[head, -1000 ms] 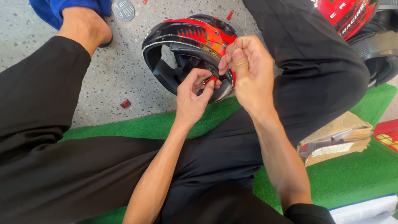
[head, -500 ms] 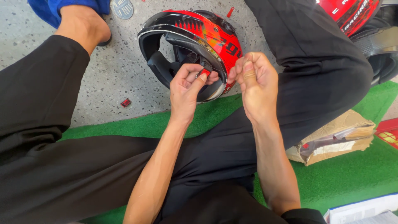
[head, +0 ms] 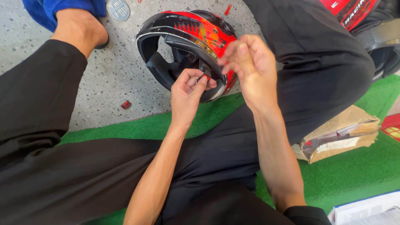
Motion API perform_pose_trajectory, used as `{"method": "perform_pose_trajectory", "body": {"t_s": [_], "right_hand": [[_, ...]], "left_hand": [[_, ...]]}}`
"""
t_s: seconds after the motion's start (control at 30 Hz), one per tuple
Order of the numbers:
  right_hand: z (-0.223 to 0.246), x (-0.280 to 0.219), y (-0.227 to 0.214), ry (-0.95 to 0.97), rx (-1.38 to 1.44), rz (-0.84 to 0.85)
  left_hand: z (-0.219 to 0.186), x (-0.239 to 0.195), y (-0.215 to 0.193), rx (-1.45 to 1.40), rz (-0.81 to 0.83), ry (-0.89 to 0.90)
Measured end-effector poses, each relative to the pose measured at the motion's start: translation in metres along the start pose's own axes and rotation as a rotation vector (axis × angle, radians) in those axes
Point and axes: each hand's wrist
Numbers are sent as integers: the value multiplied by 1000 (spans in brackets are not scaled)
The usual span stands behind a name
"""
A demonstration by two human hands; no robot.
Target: The person sits on the floor repairing a red motorcycle helmet, working on the chin strap and interior mechanism with small red plastic parts. They thread and press components into the helmet's edge, use a small pointed tool to adjust the fitting, and at one point reach into a cardboard box of parts before continuing the fitting.
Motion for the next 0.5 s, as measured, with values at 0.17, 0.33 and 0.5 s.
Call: {"method": "perform_pose_trajectory", "body": {"t_s": [0.17, 0.33, 0.5], "right_hand": [[-10, 14, 7, -4, -162, 97], [-15, 6, -1, 70, -361, 103], [-2, -13, 15, 27, -573, 137]], "left_hand": [[-1, 0, 1, 38, -39, -22], [1, -1, 1, 8, -53, -35], [3, -2, 4, -38, -52, -29]]}}
Point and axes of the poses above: each hand's wrist, its own x-axis towards the middle knuckle, its own y-axis out of the palm, z = x × y, and after that the axes turned 15 degrees about x, right-handed
